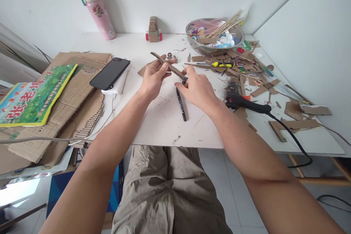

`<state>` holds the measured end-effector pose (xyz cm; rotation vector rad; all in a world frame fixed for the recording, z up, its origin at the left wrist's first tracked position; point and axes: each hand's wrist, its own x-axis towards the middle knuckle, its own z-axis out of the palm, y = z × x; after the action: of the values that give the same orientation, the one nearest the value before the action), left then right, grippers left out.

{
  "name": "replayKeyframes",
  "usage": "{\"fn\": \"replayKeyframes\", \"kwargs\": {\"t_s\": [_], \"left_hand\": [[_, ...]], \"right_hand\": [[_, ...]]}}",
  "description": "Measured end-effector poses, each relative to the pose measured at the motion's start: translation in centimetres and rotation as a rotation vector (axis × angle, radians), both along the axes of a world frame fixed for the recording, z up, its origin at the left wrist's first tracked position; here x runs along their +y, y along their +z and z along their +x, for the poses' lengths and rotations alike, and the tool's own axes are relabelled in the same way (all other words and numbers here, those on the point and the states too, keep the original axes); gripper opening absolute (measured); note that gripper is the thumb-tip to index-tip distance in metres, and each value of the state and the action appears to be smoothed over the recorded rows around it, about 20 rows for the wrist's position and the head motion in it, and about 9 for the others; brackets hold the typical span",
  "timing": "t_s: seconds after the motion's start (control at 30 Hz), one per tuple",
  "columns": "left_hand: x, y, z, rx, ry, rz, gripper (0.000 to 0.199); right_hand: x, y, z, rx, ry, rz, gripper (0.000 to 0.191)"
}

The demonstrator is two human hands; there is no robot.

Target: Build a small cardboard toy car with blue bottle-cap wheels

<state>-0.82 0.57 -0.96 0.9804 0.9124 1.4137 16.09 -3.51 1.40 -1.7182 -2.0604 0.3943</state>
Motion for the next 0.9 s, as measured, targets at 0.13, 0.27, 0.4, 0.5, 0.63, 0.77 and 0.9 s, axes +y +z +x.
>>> {"fn": "replayKeyframes", "kwargs": {"t_s": [0.13,0.27,0.4,0.5,0.63,0.77,0.9], "left_hand": [[0.4,-0.3,-0.5,0.004,-0.016,0.023,0.015],[0.9,-0.8,-1.0,-0.023,0.000,0.003,0.020],[1.1,-1.1,-1.4,-0.074,-0.071,-0.003,0.031],[1.2,-1.2,-1.7,-0.085,-0.128,-0.008,0.035],[1.4,-1.6,-1.9,-0.058,-0.148,0.017,0.032],[1.5,-2.0,-1.5,-0.030,-0.145,0.037,0.029],[1.4,-2.1,-0.9,0.027,-0.180,0.024,0.028]], "right_hand": [[-0.8,0.7,-0.7,-0.052,-0.042,-0.116,0.045],[-1.2,0.9,-0.9,-0.100,0.053,-0.140,0.028],[-1.8,1.7,-1.4,-0.274,0.137,-0.232,0.011],[-2.2,2.5,-1.7,-0.355,0.133,-0.278,0.029],[-1.7,3.0,-0.6,-0.261,0.146,-0.207,0.030],[-0.7,2.6,1.1,-0.124,0.110,-0.134,0.026],[0.2,1.7,2.3,-0.100,0.128,-0.167,0.022]]}}
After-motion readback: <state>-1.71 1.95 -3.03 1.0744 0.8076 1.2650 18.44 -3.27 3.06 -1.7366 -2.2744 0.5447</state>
